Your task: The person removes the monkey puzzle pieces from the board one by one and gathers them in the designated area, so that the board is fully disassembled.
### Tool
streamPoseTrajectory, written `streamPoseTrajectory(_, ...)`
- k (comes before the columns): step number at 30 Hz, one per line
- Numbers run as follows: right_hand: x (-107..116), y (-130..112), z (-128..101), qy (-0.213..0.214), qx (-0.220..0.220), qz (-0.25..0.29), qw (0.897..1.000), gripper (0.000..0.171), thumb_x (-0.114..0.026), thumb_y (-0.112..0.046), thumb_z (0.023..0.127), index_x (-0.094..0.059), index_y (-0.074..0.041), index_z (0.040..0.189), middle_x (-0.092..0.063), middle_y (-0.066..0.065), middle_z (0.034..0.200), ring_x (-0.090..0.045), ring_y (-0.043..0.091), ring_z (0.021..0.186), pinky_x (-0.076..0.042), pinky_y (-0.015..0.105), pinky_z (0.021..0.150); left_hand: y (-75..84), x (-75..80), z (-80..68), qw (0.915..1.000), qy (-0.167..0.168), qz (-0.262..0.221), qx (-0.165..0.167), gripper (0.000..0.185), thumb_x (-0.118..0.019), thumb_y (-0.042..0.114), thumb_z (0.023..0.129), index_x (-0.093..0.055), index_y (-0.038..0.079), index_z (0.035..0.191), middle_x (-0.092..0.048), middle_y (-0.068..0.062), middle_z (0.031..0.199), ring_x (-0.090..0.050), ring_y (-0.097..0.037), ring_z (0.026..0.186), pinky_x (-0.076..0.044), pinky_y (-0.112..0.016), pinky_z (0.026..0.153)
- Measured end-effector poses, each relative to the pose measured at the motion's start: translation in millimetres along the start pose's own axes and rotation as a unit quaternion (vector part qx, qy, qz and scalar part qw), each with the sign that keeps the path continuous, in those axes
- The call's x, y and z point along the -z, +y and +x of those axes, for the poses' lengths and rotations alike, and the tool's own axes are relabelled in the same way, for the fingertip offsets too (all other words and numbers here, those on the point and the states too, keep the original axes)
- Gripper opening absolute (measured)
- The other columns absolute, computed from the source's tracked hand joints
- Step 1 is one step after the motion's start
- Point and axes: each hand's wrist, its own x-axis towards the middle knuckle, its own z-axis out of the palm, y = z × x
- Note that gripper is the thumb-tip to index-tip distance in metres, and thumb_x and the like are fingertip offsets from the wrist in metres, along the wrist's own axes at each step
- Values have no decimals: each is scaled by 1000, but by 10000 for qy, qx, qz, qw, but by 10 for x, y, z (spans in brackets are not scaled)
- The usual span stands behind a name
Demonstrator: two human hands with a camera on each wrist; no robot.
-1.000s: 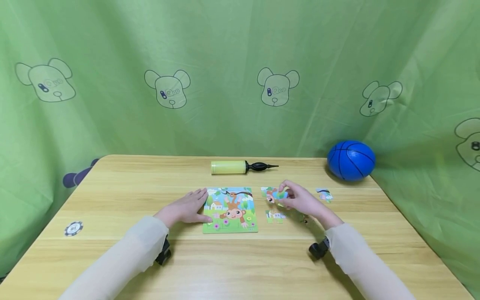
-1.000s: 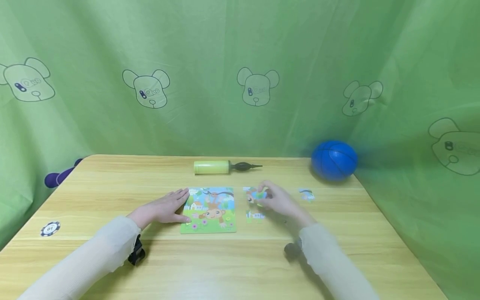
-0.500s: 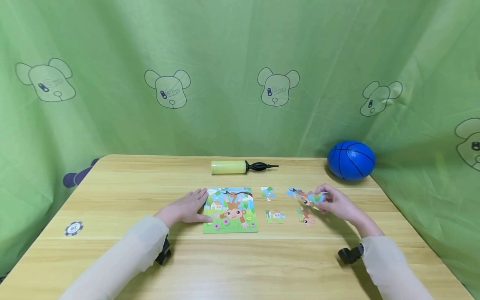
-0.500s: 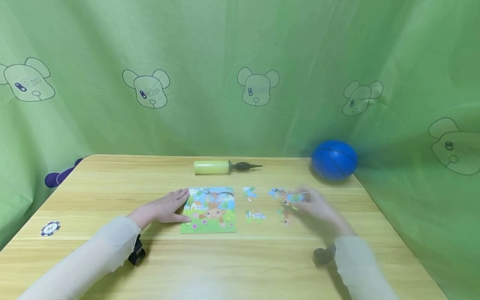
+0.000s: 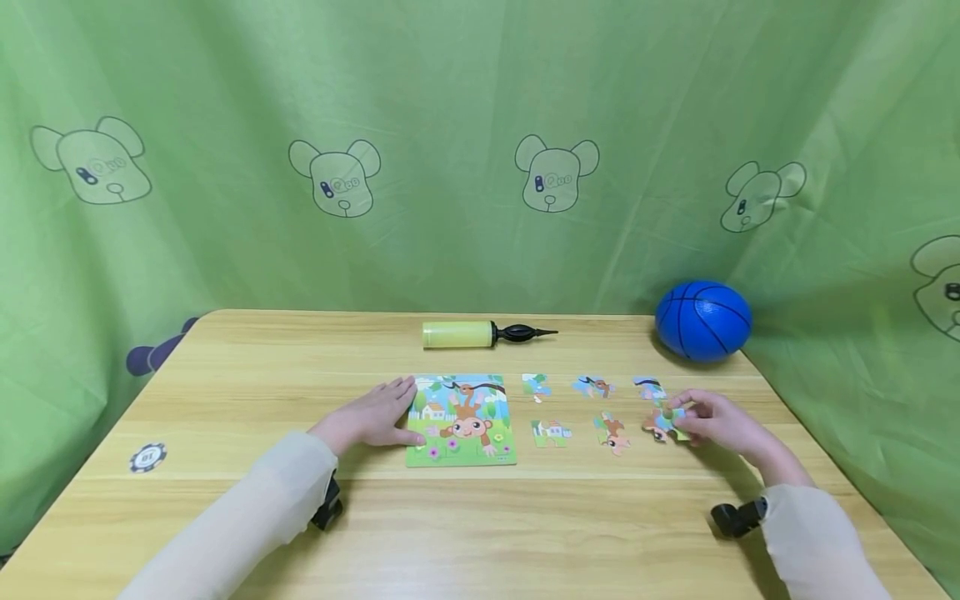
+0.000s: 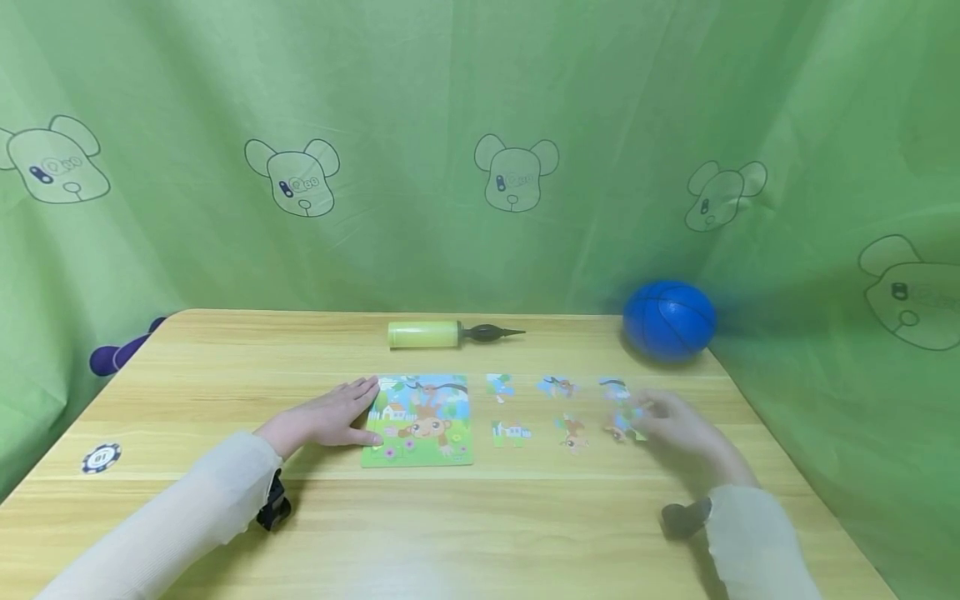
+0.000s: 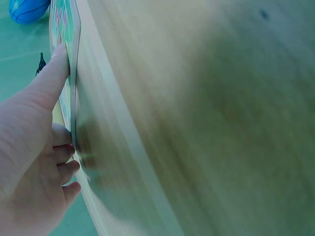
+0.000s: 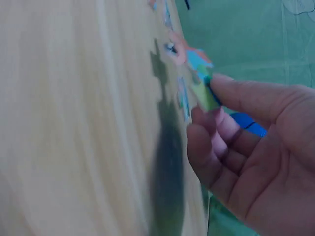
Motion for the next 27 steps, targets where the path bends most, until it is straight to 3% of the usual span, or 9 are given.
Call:
streamPoseTrajectory(10,59,231,35,156,-729,-788,9941,32,-56,-9,91,-54,13,114,-58,9,90,-52,19,74,-50,30,60,23,18,-22,10000,-24,-72,22,89,-52,55,86,-20,-6,143,-11,-20,150,-10,-33,137,-10,-43,110)
streamPoseTrajectory(20,49,275,75,291,-728,-1001,9919,32,-60,-15,89,-58,9,110,-59,13,97,-50,20,77,-49,30,60,16,11,-15,10000,-7,-45,19,89,-51,56,86,-20,-6,143,-11,-20,150,-10,-33,137,-10,-43,110)
streamPoseTrajectory(27,34,209,63,329,-784,-899,9923,31,-59,-14,90,-57,9,110,-54,8,87,-49,20,75,-48,30,60,2,-4,-5,10000,-9,-54,36,90,-51,56,86,-20,-6,143,-11,-20,150,-10,-33,137,-10,-42,110)
